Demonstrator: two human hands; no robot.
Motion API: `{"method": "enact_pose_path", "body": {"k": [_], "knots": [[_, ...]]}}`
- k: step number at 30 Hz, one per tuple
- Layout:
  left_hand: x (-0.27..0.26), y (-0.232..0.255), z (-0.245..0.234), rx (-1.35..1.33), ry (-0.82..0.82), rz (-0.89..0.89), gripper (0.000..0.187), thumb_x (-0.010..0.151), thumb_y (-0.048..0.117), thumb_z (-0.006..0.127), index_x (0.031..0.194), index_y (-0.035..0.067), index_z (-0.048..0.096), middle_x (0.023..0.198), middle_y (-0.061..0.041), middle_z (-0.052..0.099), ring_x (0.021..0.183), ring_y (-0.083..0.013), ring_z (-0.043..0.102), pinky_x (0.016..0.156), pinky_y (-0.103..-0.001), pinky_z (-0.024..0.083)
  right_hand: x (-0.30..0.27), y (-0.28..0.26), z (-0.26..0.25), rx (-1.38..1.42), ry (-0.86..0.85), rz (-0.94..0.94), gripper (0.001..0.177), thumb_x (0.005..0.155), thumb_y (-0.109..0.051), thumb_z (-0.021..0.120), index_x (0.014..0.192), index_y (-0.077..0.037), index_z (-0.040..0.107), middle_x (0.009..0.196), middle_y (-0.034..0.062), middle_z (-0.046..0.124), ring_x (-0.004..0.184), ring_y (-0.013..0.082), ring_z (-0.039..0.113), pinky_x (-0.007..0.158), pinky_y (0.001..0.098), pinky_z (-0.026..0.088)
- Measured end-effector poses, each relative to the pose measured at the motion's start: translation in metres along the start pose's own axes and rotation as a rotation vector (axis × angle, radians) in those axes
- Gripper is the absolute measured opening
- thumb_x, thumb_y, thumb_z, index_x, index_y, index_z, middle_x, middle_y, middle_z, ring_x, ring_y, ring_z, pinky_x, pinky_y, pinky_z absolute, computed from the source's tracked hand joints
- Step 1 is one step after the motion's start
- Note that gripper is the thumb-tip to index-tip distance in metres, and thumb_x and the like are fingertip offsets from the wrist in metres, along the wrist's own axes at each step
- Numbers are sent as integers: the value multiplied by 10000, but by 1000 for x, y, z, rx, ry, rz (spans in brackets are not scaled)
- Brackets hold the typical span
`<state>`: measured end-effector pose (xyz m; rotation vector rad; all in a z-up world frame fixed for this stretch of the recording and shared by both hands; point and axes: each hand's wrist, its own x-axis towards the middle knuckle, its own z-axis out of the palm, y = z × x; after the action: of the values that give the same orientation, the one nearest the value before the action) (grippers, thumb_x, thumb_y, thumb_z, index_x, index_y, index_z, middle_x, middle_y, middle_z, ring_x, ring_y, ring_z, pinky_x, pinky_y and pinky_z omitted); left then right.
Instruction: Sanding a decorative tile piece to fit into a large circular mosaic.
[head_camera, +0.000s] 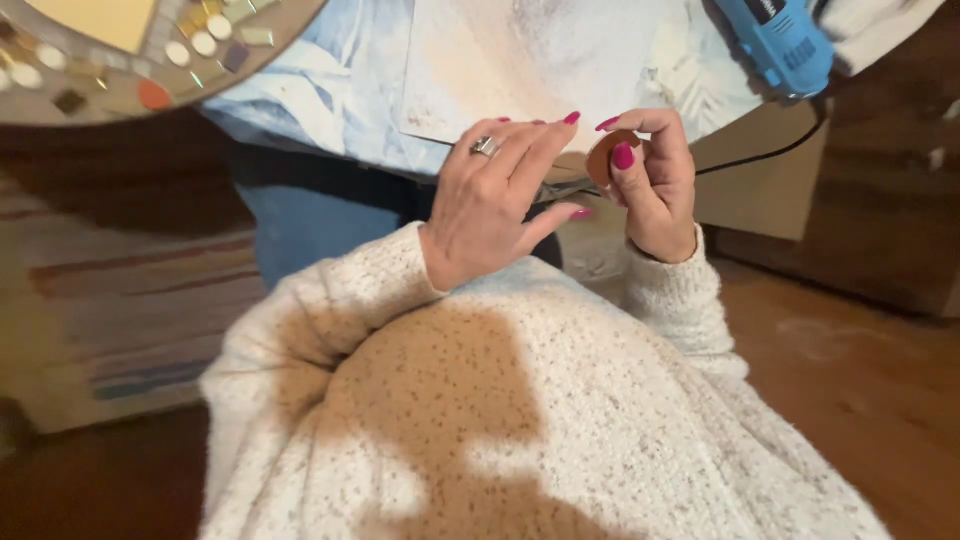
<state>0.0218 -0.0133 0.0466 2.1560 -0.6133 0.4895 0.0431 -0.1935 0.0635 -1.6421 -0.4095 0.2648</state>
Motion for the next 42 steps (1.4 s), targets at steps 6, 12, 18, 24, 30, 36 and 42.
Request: {"method": "enact_pose_path", "body": {"k": [6,12,18,24,30,36,42], "knots": [[2,4,3,-274,-27,-104,461,785,236,650,1174,63,476,1020,-66,571,986,-218,560,852,-364,414,6,-6,13,23,79,-62,190,921,-71,332,1060,58,344,594,83,448,437,61,313,449,176,306],[18,11,-14,-559,-52,-267,157,867,139,468,959,43,552,795,-63,582,705,-254,579,630,-315,475,15,-21,20,-140,63,-131,203,885,-34,413,1021,112,445,466,50,429,391,101,340,452,191,343],[29,12,-18,-735,-64,-441,100,829,77,463,770,3,494,588,-44,501,442,-79,420,391,-176,330,12,-22,23,-290,48,-117,323,908,-38,453,1185,34,304,722,104,587,476,117,457,452,191,340],[27,7,-17,-595,52,-357,202,876,190,445,732,67,515,578,-52,492,516,-215,518,482,-277,442,15,-29,31,-447,43,-12,266,922,-154,391,734,-38,538,446,44,489,362,187,414,441,238,374],[3,-16,-6,-3,148,-66,157,875,183,429,835,80,540,685,-41,469,688,-240,542,586,-320,442,15,-17,23,-491,9,12,279,936,-135,406,678,-54,472,511,60,456,476,153,370,476,258,368],[-24,-20,-4,299,-62,143,410,830,332,554,1180,124,500,1191,-79,491,1150,-258,416,975,-464,261,-8,32,-29,-1359,-128,-141,221,916,-181,509,726,-71,478,579,73,454,592,297,559,469,343,399],[-32,-25,-6,261,-157,133,627,697,381,707,1198,75,485,1238,-104,460,1197,-267,355,1023,-506,186,18,44,-15,-1486,-158,-175,211,870,-224,526,708,-101,470,591,61,459,596,287,572,476,331,417]]}}
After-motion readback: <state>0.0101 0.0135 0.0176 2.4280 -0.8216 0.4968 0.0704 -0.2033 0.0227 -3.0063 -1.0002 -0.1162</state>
